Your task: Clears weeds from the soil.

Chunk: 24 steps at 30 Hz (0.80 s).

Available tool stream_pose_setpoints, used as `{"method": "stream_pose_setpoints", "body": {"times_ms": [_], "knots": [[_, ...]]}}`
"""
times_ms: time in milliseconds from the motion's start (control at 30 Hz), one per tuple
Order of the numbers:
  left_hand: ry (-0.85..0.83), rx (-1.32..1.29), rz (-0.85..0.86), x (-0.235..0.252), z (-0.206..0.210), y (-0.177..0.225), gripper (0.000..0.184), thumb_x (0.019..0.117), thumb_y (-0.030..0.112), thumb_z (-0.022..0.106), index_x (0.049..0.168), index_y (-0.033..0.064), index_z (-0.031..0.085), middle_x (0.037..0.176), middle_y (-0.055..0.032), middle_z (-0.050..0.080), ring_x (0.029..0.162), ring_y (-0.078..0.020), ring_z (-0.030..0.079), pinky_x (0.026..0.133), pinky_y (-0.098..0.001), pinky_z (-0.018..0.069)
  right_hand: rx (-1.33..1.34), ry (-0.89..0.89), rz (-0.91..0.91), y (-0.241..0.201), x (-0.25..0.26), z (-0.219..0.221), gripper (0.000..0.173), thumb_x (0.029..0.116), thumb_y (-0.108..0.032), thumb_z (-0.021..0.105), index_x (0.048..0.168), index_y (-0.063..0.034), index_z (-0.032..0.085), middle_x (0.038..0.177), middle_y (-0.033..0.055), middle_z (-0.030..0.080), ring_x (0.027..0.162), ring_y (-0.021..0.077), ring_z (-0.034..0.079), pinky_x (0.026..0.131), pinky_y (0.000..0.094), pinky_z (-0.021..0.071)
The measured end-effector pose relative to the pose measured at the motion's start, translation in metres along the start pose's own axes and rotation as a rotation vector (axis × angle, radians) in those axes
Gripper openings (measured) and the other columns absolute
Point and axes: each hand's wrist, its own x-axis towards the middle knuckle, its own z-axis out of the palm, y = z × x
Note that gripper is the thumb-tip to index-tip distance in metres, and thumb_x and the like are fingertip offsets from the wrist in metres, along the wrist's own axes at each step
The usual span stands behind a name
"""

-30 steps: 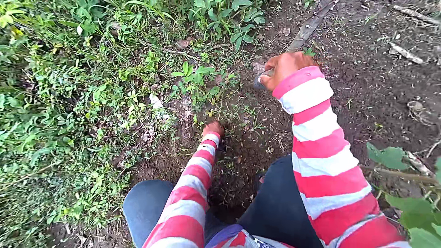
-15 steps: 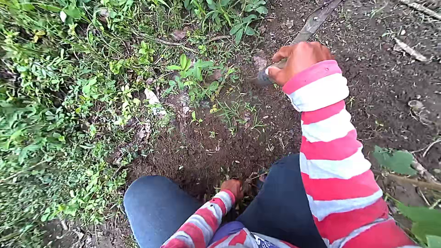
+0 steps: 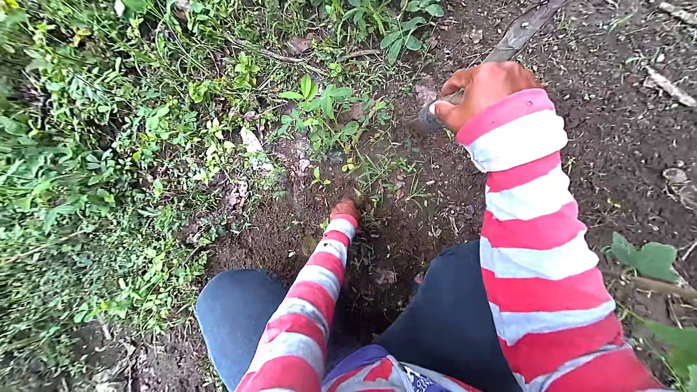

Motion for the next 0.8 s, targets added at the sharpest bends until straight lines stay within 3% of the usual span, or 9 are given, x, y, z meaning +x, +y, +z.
{"method": "stream_pose_setpoints", "body": {"times_ms": [67,200,300,367,433,500,567,733,800], "knots": [[-0.014,-0.044,0.046,0.003,0.002,-0.010,0.048,0.1040,0.039,0.056,0.132,0.0011,0.063,0.132,-0.0263,0.066,0.128,-0.0417,0.063,0.103,-0.0643,0.0496,0.013,0.009,0.005,-0.001,0.000,0.000,0.042,0.0954,-0.041,0.068,0.127,-0.0139,0.071,0.122,0.0268,0.069,0.117,0.0499,0.062,0.092,0.0706,0.0453],[-0.035,0.069,0.193,-0.015,0.035,-0.028,0.049,0.0997,0.039,0.057,0.138,0.0093,0.063,0.133,-0.0242,0.067,0.127,-0.0435,0.062,0.102,-0.0667,0.0484,0.010,0.005,0.007,-0.003,0.002,-0.001,0.042,0.0956,-0.041,0.067,0.127,-0.0139,0.071,0.121,0.0267,0.069,0.117,0.0493,0.063,0.092,0.0707,0.0454],[-0.214,0.257,0.335,-0.055,0.084,-0.042,0.049,0.0984,0.037,0.061,0.138,0.0094,0.063,0.129,-0.0259,0.068,0.123,-0.0465,0.064,0.099,-0.0685,0.0495,0.024,0.011,-0.001,-0.002,0.001,-0.001,0.041,0.0955,-0.042,0.067,0.126,-0.0139,0.071,0.121,0.0266,0.069,0.117,0.0489,0.063,0.092,0.0709,0.0456],[-0.392,0.398,0.397,-0.082,0.113,-0.047,0.044,0.0989,0.033,0.063,0.133,0.0048,0.065,0.129,-0.0273,0.067,0.123,-0.0473,0.063,0.097,-0.0698,0.0498,0.025,0.020,-0.013,0.000,0.001,-0.001,0.041,0.0954,-0.042,0.067,0.125,-0.0141,0.071,0.120,0.0271,0.069,0.116,0.0495,0.063,0.091,0.0708,0.0461],[-0.443,0.508,0.447,-0.092,0.123,-0.050,0.041,0.0969,0.031,0.066,0.126,0.0018,0.068,0.131,-0.0253,0.067,0.127,-0.0456,0.061,0.098,-0.0679,0.0499,0.016,0.020,-0.021,0.000,0.000,-0.001,0.041,0.0959,-0.041,0.067,0.126,-0.0130,0.071,0.119,0.0277,0.069,0.116,0.0498,0.063,0.091,0.0705,0.0459],[-0.311,0.495,0.489,-0.082,0.106,-0.051,0.046,0.0925,0.030,0.071,0.129,0.0022,0.068,0.145,-0.0211,0.058,0.142,-0.0424,0.047,0.108,-0.0640,0.0438,0.009,0.022,-0.014,-0.003,-0.001,0.000,0.042,0.0959,-0.041,0.067,0.126,-0.0126,0.071,0.120,0.0277,0.069,0.116,0.0500,0.063,0.092,0.0706,0.0457],[-0.089,0.385,0.497,-0.061,0.067,-0.049,0.050,0.0893,0.027,0.073,0.130,-0.0018,0.066,0.153,-0.0225,0.049,0.147,-0.0423,0.040,0.110,-0.0627,0.0418,0.014,0.027,-0.004,-0.006,-0.002,0.001,0.042,0.0957,-0.042,0.067,0.126,-0.0128,0.071,0.120,0.0276,0.069,0.116,0.0504,0.063,0.091,0.0708,0.0457],[0.348,0.227,0.328,0.020,-0.023,-0.039,0.057,0.0906,0.010,0.074,0.143,-0.0009,0.055,0.162,-0.0252,0.037,0.147,-0.0483,0.040,0.101,-0.0702,0.0470,0.011,0.018,0.002,-0.008,-0.002,0.002,0.043,0.0958,-0.043,0.067,0.127,-0.0129,0.071,0.121,0.0278,0.068,0.117,0.0506,0.062,0.092,0.0712,0.0454],[0.325,0.195,0.173,0.034,-0.048,-0.033,0.059,0.0972,0.012,0.067,0.151,0.0019,0.045,0.153,-0.0284,0.048,0.135,-0.0513,0.053,0.094,-0.0699,0.0519,0.003,0.010,0.002,-0.008,-0.001,0.002,0.044,0.0956,-0.044,0.067,0.127,-0.0129,0.070,0.122,0.0274,0.068,0.118,0.0500,0.062,0.093,0.0708,0.0456]]}}
